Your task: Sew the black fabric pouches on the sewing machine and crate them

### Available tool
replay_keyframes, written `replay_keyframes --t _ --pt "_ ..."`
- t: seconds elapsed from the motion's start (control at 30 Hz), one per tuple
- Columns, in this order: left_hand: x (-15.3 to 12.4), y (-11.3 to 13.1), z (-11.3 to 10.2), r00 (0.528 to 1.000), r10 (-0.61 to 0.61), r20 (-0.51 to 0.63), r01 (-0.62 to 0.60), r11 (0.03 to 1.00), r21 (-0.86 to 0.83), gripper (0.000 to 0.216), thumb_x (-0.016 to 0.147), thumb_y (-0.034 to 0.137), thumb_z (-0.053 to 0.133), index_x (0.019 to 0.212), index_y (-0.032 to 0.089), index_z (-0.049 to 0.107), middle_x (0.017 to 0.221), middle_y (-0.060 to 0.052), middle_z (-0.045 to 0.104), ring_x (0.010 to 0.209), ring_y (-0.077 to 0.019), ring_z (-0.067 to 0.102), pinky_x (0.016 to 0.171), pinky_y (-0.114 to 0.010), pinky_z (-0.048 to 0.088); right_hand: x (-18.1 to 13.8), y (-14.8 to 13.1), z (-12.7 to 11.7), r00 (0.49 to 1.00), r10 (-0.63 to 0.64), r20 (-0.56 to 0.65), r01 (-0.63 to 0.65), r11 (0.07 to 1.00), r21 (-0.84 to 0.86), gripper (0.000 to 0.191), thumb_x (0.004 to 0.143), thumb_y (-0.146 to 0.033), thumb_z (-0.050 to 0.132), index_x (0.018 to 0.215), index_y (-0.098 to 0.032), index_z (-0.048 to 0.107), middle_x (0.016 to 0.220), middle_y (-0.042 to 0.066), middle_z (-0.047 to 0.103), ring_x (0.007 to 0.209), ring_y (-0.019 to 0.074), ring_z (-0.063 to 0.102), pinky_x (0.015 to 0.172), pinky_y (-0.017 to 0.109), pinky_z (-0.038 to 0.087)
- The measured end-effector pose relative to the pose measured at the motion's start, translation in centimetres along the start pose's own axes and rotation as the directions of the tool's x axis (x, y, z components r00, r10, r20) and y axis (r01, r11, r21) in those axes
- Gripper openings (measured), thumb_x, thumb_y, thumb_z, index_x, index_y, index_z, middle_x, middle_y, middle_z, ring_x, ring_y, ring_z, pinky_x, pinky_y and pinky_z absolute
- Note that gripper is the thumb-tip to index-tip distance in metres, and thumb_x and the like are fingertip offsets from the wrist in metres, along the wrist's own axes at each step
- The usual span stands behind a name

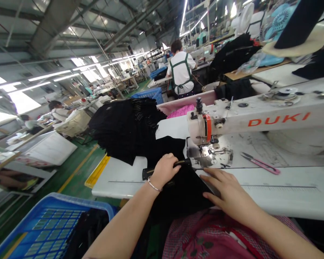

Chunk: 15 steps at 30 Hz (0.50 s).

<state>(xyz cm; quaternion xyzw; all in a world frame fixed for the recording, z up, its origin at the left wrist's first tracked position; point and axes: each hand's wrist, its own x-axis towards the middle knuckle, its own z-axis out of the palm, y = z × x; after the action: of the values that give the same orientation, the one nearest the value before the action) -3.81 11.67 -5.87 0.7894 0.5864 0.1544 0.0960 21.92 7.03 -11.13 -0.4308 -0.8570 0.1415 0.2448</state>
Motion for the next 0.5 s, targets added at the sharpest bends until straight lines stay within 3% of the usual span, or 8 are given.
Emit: replay_keyframes --t 0.1,0.17,0.23,0.3,0.37,0.5 --pt "-1.7 2.2 -1.5 0.997 0.042 0.059 -0.036 0.995 -0.093 0.006 0.084 0.024 0.064 0.086 0.019 0.067 0.088 -0.002 0.065 0.084 -0.0171 0.061 0.08 -0.03 0.048 0.3 -1.3 -1.1 0.997 0.061 -0.041 -0.055 0.989 0.136 0.03 0.089 -0.042 0.059 0.113 -0.025 0.064 0.13 0.01 0.055 0.12 0.0291 0.05 0.099 0.05 0.043" --pt "-3.2 3.8 -2.8 0.995 0.005 0.095 0.024 0.953 -0.301 0.014 0.086 0.024 0.062 0.099 0.02 0.066 0.093 -0.001 0.067 0.085 -0.0161 0.063 0.078 -0.028 0.049 0.5 -2.5 -2.1 0.989 0.092 -0.114 -0.066 0.974 0.215 0.021 0.092 -0.039 0.055 0.103 -0.023 0.065 0.131 0.01 0.053 0.121 0.0268 0.048 0.102 0.048 0.041" --pt "-4.5 5.2 -4.0 0.988 -0.052 0.144 0.126 0.809 -0.574 0.029 0.084 0.024 0.065 0.113 0.021 0.063 0.104 -0.003 0.069 0.093 -0.0175 0.064 0.083 -0.028 0.049 0.7 -3.6 -3.3 0.981 0.077 -0.18 -0.029 0.966 0.257 0.016 0.093 -0.035 0.054 0.094 -0.023 0.064 0.132 0.008 0.052 0.124 0.0253 0.045 0.104 0.047 0.039" --pt "-5.4 6.3 -4.9 0.982 -0.094 0.166 0.187 0.639 -0.746 0.037 0.081 0.025 0.07 0.117 0.02 0.063 0.11 -0.005 0.069 0.1 -0.0195 0.063 0.088 -0.029 0.049 0.8 -4.5 -4.5 0.977 0.035 -0.209 0.023 0.962 0.272 0.013 0.093 -0.032 0.055 0.09 -0.024 0.064 0.134 0.005 0.051 0.128 0.0245 0.042 0.106 0.046 0.037" --pt "-6.1 7.1 -5.4 0.981 -0.141 0.13 0.187 0.564 -0.805 0.031 0.08 0.024 0.073 0.11 0.019 0.068 0.106 -0.005 0.069 0.099 -0.0193 0.063 0.088 -0.028 0.048 0.9 -5.2 -5.5 0.98 -0.012 -0.197 0.068 0.958 0.279 0.012 0.094 -0.029 0.053 0.092 -0.025 0.064 0.135 0.003 0.051 0.131 0.0233 0.039 0.109 0.047 0.034" --pt "-7.2 8.0 -5.8 0.974 -0.217 0.063 0.172 0.531 -0.829 0.019 0.08 0.021 0.072 0.099 0.018 0.074 0.098 -0.005 0.071 0.092 -0.0166 0.064 0.083 -0.025 0.049 1.0 -6.0 -7.1 0.981 -0.082 -0.177 0.125 0.96 0.249 0.013 0.094 -0.027 0.053 0.098 -0.029 0.065 0.122 -0.002 0.062 0.126 0.0204 0.046 0.114 0.049 0.028"
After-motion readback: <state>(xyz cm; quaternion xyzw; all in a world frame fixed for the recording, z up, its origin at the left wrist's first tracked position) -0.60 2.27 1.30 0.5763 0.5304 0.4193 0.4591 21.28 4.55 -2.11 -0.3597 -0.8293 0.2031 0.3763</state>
